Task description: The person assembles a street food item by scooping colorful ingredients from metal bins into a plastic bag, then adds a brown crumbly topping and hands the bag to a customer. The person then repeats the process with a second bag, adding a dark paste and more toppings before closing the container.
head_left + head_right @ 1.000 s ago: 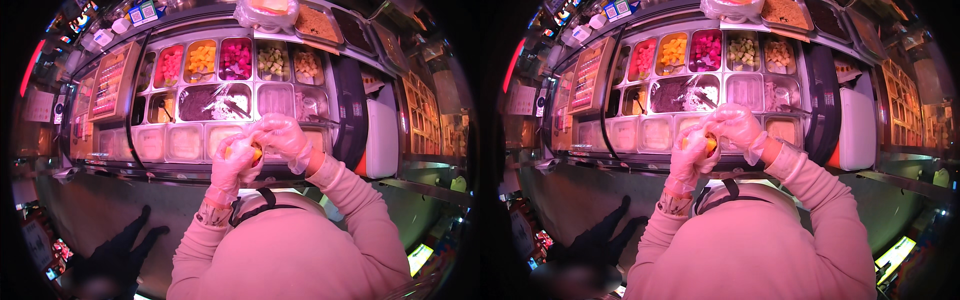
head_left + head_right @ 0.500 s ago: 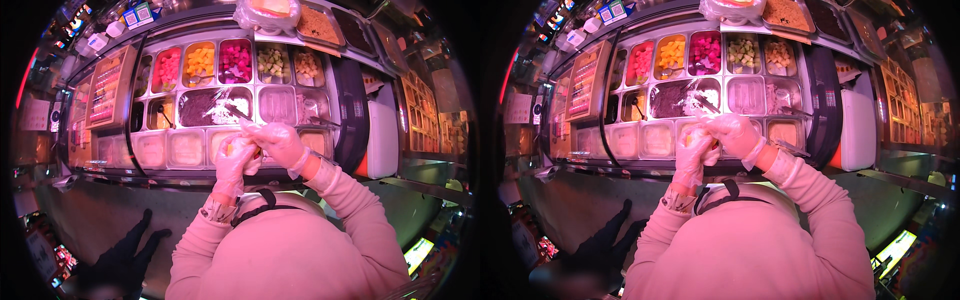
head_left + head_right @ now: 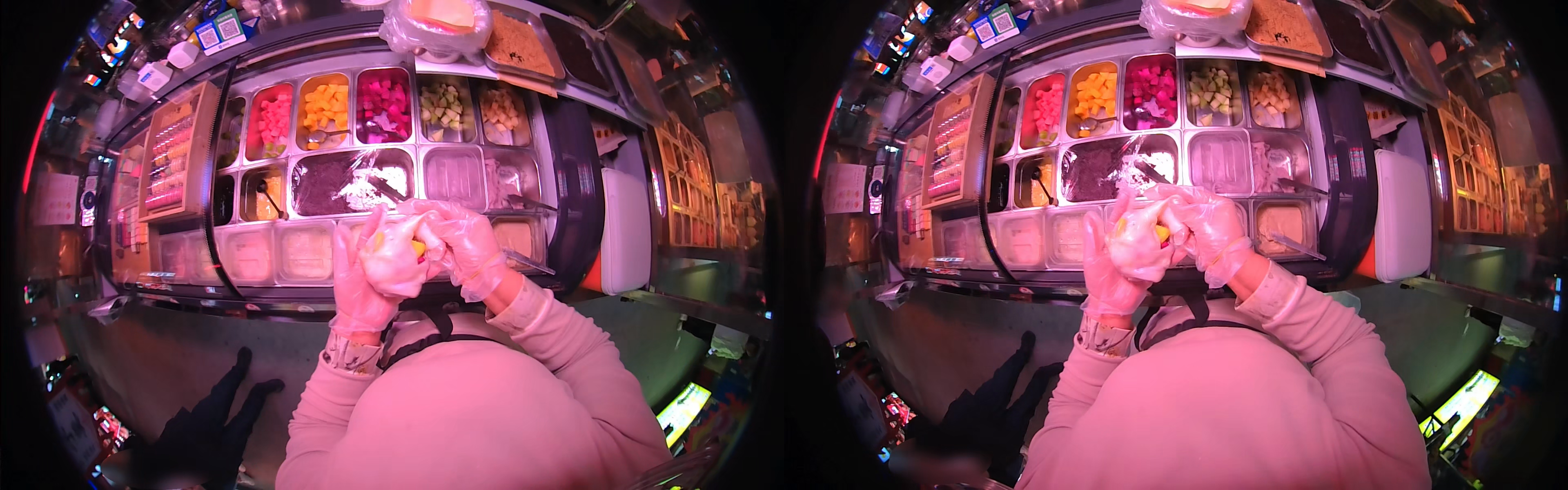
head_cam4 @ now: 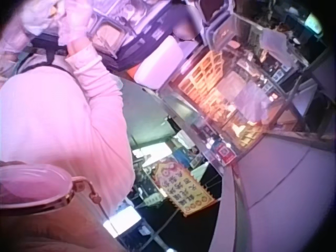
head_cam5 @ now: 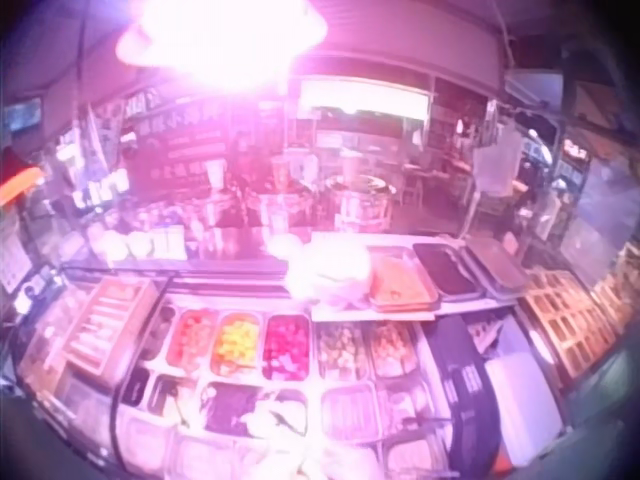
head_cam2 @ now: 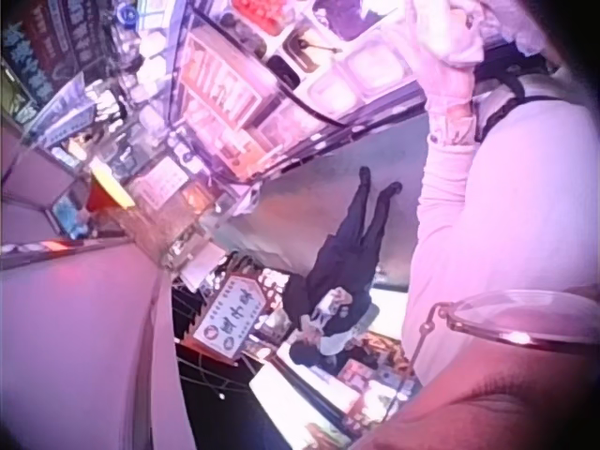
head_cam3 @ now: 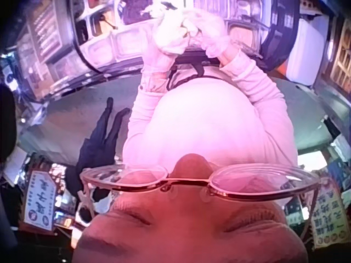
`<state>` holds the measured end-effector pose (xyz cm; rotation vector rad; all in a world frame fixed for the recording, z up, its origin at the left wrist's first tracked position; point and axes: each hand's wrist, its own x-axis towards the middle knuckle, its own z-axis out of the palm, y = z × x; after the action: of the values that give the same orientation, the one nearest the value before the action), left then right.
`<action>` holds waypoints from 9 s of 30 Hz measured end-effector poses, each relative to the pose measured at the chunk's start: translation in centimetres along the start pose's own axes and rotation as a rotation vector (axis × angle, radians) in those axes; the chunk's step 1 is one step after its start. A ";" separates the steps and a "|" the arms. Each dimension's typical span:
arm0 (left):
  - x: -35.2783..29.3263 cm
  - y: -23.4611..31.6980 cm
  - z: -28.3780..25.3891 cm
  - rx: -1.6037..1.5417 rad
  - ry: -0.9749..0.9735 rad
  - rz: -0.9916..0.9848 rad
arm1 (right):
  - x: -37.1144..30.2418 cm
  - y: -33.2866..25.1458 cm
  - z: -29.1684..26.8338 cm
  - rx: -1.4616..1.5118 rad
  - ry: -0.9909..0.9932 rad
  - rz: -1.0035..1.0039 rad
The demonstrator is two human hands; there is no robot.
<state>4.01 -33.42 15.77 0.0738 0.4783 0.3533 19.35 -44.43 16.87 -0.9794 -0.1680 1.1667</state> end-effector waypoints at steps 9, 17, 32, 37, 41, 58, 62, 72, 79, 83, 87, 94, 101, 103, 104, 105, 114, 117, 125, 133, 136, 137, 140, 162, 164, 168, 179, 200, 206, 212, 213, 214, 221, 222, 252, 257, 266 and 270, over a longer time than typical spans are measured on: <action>0.9 0.8 -1.8 -0.102 -0.082 -0.187 | 0.5 0.5 -4.5 -0.333 -0.135 -0.085; 1.6 0.8 0.4 -0.098 0.001 -0.291 | 2.5 -1.7 -3.6 -0.272 -0.184 0.155; 4.2 1.7 1.4 -0.044 0.081 -0.382 | 5.7 -2.3 -4.6 -1.291 -0.416 -0.497; 4.9 1.5 1.3 -0.098 0.108 -0.361 | 6.1 -0.5 -5.6 -0.687 -0.226 -0.473; 5.1 1.1 0.4 -0.051 0.056 -0.265 | 4.9 0.4 -4.2 -0.054 0.029 -0.067; 6.2 -1.3 -1.5 0.917 0.247 0.061 | 5.0 1.8 -4.2 -0.096 0.252 0.134; 7.6 0.5 -0.9 0.858 0.189 -0.190 | 4.8 2.3 -4.1 -0.101 0.276 0.076; 5.0 2.2 4.1 0.404 -0.017 -0.017 | 2.7 -3.0 -3.0 0.085 -0.003 -0.001; 6.5 -1.5 0.7 -0.110 0.087 -0.205 | 2.0 1.4 -5.7 0.059 0.121 -0.118; 6.9 -1.6 0.0 -0.076 0.115 -0.133 | 1.5 1.9 -5.5 0.047 0.135 -0.153; 7.8 -1.7 -0.3 -0.014 0.127 -0.046 | 1.6 1.2 -4.6 0.102 0.124 -0.156; 6.9 -0.9 1.3 0.075 0.068 -0.005 | 2.6 -1.7 -6.0 -0.950 -0.033 -0.732; 6.5 -0.7 1.6 0.205 0.089 0.008 | 1.4 -2.4 -3.1 -0.163 0.000 0.070; 6.2 -0.7 1.8 0.247 0.062 -0.006 | 1.4 -1.9 -3.5 -0.211 0.035 0.000; 6.1 -0.6 1.9 0.266 0.049 -0.012 | 1.2 -1.7 -3.8 -0.241 0.061 -0.020; 6.3 -0.4 1.4 0.229 0.001 -0.080 | 1.2 -1.5 -4.0 -0.271 0.088 -0.040; 6.2 -0.9 3.0 0.176 0.105 -0.148 | 2.4 1.0 -4.0 -0.365 0.245 -0.246; 6.4 -0.7 2.4 0.156 -0.014 -0.234 | 2.9 1.9 -5.2 -0.491 0.242 -0.401; 7.4 -0.7 4.4 0.248 -0.016 -0.376 | 3.4 0.4 -6.8 -0.313 0.202 0.056; 7.9 -0.7 -0.7 0.142 -0.031 -0.344 | 2.3 -0.8 -9.3 -0.593 -0.172 -0.341; 7.8 -0.6 -0.7 0.119 -0.010 -0.338 | 1.6 -1.0 -8.2 -0.326 0.016 -0.099; 7.8 -0.5 -0.7 0.110 -0.002 -0.336 | 1.5 -1.1 -7.9 -0.308 0.025 -0.121; 8.0 -1.0 -0.2 0.080 0.109 -0.310 | 1.4 -1.8 -6.5 -0.259 0.154 -0.039; 2.6 1.3 9.0 0.593 -0.081 0.089 | -0.1 -5.7 -0.7 0.006 0.197 -0.129; 4.9 -0.6 5.8 0.555 0.036 0.124 | -0.7 -4.6 -0.3 0.216 0.211 -0.029; 8.3 -3.9 -1.1 -0.032 0.111 -0.291 | -1.2 -0.1 -3.2 -0.318 0.342 -0.178; 10.3 -6.5 -0.1 0.141 0.146 -0.065 | -0.5 -3.0 -2.4 -1.221 0.334 -0.457; 9.8 -6.7 2.1 0.313 0.057 -0.083 | -1.5 -0.6 -3.3 -1.248 0.496 -0.936; 6.4 -4.1 8.5 0.966 -0.136 -0.047 | -0.4 -1.1 -7.4 0.519 0.314 -0.230; 9.6 -5.6 5.2 1.335 -0.265 0.442 | -1.6 -1.6 -2.8 0.770 0.074 -0.258; 10.0 -5.7 4.5 1.418 -0.434 0.608 | -1.1 -0.8 -3.6 1.023 0.067 -0.122; 10.4 -5.8 3.8 1.476 -0.593 0.791 | -1.3 0.2 -3.6 0.925 0.264 -0.070; 10.7 -7.9 1.0 1.290 -0.480 0.925 | -1.0 1.7 -2.4 0.558 0.493 -0.202; 10.9 -7.9 0.8 1.267 -0.426 0.899 | -0.7 1.9 -2.9 0.510 0.547 -0.169; 8.3 -7.7 2.5 0.324 -0.397 -0.201 | -3.9 -8.9 -6.5 -1.405 0.134 -0.981; 7.7 -10.5 4.3 0.417 -0.338 -0.161 | -3.5 -10.7 -8.4 -1.459 -0.173 -0.708; 8.8 -18.1 7.2 0.492 -0.162 -0.067 | -5.5 -12.8 -13.7 -1.617 -0.062 -0.808; 10.3 -20.1 7.8 0.502 -0.206 -0.144 | -4.9 -14.3 -16.9 -1.554 -0.059 -0.869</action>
<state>22.50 -48.57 15.12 0.5553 0.3562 0.0755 36.92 -58.58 18.88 -1.8767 -1.5340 0.0478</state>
